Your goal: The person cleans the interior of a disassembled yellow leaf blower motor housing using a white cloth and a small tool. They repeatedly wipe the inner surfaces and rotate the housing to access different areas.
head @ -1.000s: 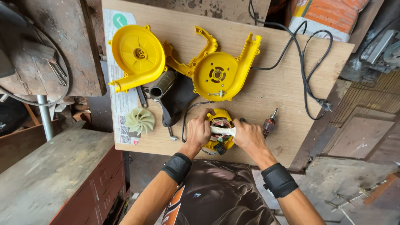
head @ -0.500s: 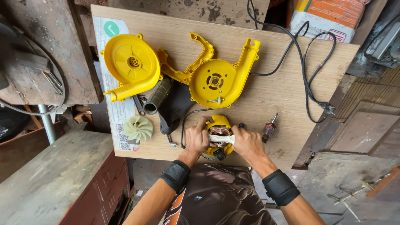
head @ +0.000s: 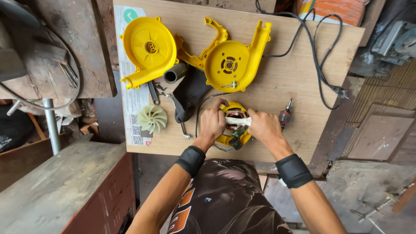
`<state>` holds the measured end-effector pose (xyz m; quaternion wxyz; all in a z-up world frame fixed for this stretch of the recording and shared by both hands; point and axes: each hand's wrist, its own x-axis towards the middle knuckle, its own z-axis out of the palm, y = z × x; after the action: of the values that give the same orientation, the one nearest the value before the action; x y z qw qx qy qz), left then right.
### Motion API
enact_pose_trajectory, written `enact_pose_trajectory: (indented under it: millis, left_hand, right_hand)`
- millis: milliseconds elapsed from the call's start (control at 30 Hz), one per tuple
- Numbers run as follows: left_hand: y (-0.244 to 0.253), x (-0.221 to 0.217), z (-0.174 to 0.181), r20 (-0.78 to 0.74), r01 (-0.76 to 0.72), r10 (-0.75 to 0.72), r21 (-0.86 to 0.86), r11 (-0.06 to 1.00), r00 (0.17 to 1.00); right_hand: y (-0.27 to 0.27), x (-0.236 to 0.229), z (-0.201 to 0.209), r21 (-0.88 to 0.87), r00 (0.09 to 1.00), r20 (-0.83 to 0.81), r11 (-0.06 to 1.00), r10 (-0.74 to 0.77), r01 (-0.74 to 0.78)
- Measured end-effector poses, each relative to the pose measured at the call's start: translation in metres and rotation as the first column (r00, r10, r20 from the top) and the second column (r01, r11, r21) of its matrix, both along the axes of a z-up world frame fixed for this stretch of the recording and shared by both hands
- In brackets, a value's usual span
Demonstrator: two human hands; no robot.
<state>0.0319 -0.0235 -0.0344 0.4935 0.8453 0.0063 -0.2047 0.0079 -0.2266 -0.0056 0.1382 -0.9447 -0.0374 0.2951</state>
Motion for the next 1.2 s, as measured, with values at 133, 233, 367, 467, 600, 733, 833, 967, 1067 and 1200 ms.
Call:
enact_pose_trajectory:
  millis: [133,233,367,467,600,733,833,967,1067,1200]
  left_hand:
    - [0.007,0.007,0.013,-0.054,0.095,-0.09,0.107,0.99,0.995]
    - [0.018,0.006,0.016,-0.06,0.117,-0.112,0.085,0.989,0.992]
    - [0.025,0.007,0.053,-0.155,0.048,-0.059,-0.072,0.996,0.986]
    - [0.029,-0.007,0.044,0.118,0.125,-0.115,-0.077,0.989,0.986]
    - [0.029,-0.019,0.045,0.319,0.324,-0.316,0.031,0.946,0.893]
    - [0.011,-0.02,0.039,0.36,0.407,-0.456,0.208,0.889,0.814]
    - [0.007,-0.023,0.031,0.362,0.411,-0.506,0.31,0.857,0.783]
    - [0.003,-0.024,0.031,0.4,0.376,-0.481,0.315,0.872,0.78]
    - [-0.003,-0.028,0.022,0.398,0.345,-0.486,0.377,0.86,0.778]
    - [-0.003,-0.03,0.046,0.403,0.344,-0.451,0.311,0.886,0.796]
  right_hand:
    - [0.0,-0.008,0.006,-0.026,0.996,0.091,0.999,-0.016,0.019]
    - [0.006,-0.01,0.036,0.018,0.99,0.096,0.995,-0.103,0.102]
    - [-0.01,-0.035,0.064,0.12,0.951,0.117,0.955,-0.286,0.273]
    - [-0.03,-0.061,0.074,0.242,0.879,0.258,0.908,-0.4,0.342]
    - [-0.037,-0.087,0.09,0.258,0.808,0.457,0.925,-0.372,0.28]
    - [-0.038,-0.085,0.098,0.409,0.765,0.468,0.876,-0.443,0.256]
    - [-0.032,-0.083,0.098,0.507,0.788,0.318,0.797,-0.528,0.329]
    - [-0.031,-0.081,0.082,0.579,0.812,0.279,0.765,-0.512,0.283]
    - [-0.042,-0.086,0.053,0.548,0.8,0.4,0.817,-0.447,0.182]
    - [-0.031,-0.081,0.076,0.521,0.836,0.276,0.805,-0.474,0.285]
